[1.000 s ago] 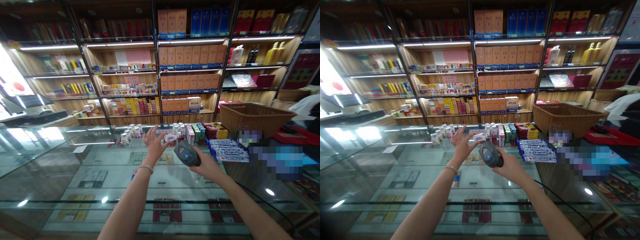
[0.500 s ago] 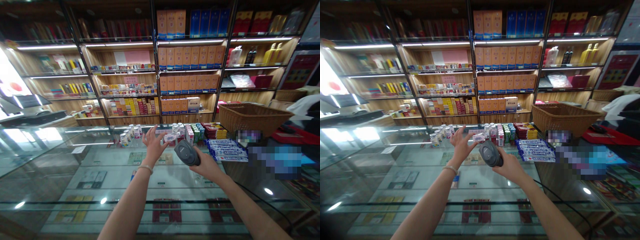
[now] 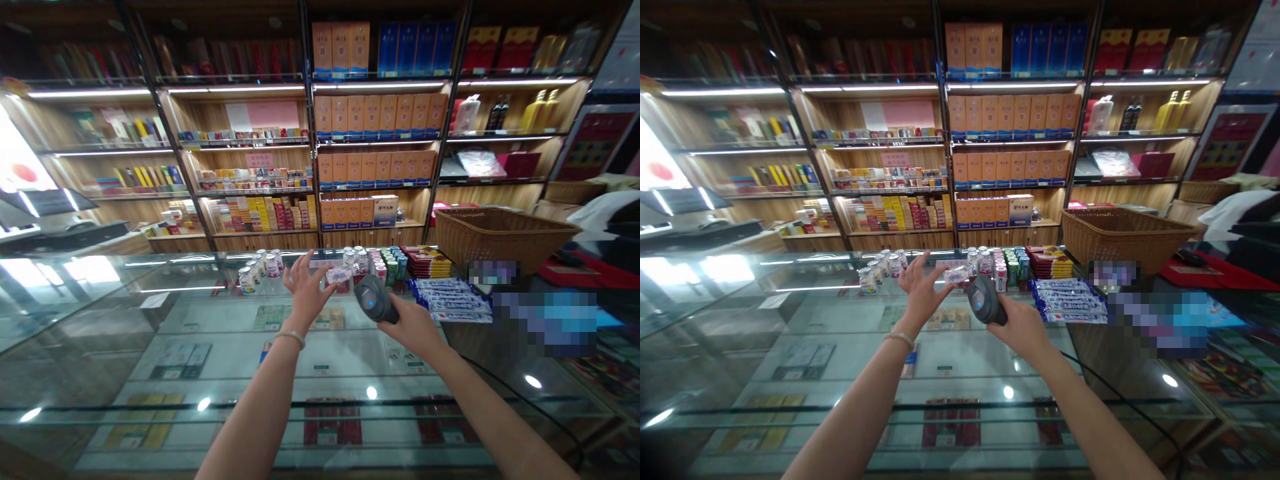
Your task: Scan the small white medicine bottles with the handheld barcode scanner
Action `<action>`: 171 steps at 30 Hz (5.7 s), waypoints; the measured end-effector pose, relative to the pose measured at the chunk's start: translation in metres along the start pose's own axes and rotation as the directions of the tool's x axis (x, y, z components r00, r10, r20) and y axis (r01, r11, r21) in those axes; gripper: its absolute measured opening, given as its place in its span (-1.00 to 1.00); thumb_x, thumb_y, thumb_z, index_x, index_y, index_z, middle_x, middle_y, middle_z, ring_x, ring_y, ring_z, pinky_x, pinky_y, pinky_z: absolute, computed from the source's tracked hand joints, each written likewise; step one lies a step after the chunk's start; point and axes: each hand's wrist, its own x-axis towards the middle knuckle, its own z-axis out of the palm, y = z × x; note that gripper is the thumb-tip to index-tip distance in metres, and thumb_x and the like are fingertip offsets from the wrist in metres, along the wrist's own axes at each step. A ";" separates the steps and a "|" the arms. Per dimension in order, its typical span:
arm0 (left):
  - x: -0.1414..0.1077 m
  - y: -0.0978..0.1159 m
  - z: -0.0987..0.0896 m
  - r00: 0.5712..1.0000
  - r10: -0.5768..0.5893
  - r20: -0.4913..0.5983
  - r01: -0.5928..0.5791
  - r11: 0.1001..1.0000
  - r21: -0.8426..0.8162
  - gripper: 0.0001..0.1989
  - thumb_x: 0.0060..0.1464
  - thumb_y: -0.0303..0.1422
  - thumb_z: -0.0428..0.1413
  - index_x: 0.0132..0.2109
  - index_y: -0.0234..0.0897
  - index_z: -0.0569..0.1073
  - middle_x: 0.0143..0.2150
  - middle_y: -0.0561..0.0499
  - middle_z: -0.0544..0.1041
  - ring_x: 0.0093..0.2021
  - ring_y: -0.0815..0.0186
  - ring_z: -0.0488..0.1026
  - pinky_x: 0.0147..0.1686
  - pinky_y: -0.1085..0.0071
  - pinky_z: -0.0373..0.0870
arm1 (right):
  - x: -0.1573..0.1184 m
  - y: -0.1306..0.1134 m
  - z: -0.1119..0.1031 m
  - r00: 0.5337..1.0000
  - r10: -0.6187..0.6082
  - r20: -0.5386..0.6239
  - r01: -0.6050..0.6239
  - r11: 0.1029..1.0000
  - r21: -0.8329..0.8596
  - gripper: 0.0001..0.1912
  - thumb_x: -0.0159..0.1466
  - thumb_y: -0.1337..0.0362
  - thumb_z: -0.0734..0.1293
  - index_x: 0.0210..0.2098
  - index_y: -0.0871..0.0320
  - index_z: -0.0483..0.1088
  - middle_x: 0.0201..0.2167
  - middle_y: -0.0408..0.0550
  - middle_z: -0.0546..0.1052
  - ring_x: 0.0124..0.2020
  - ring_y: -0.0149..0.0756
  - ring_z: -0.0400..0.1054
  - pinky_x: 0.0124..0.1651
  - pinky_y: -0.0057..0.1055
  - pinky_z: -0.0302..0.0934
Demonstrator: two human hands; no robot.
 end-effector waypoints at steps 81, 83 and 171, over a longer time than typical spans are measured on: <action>-0.003 0.020 -0.005 0.963 0.270 0.011 -0.270 0.962 -0.047 -0.49 -0.05 0.03 0.35 0.01 -0.05 0.57 0.41 -0.18 0.27 0.42 -0.06 0.13 0.43 -0.10 -0.30 | 0.081 0.006 0.029 0.922 0.180 -0.344 -0.124 0.976 0.178 -0.62 0.40 0.03 0.22 -0.38 0.07 0.53 0.38 -0.01 0.28 0.44 0.02 -0.09 0.38 0.23 -0.25; -0.003 0.020 -0.003 0.961 0.277 0.007 -0.277 0.960 -0.047 -0.56 -0.02 0.00 0.34 -0.03 -0.06 0.57 0.41 -0.16 0.28 0.42 -0.04 0.14 0.43 -0.10 -0.31 | 0.081 0.005 0.029 0.922 0.179 -0.343 -0.124 0.976 0.178 -0.62 0.40 0.03 0.23 -0.39 0.07 0.53 0.37 -0.01 0.30 0.45 0.01 -0.09 0.38 0.23 -0.25; 0.018 -0.046 -0.058 0.999 0.049 -0.008 -0.049 0.999 -0.021 -0.79 0.11 -0.09 0.26 -0.26 -0.09 0.65 0.45 -0.02 0.25 0.47 -0.15 -0.01 0.38 -0.29 -0.13 | 0.110 -0.106 0.039 0.930 0.013 -0.367 0.106 0.947 0.303 -0.83 0.31 0.12 0.37 -0.23 0.03 0.57 0.40 0.00 0.26 0.45 0.02 -0.09 0.38 0.23 -0.23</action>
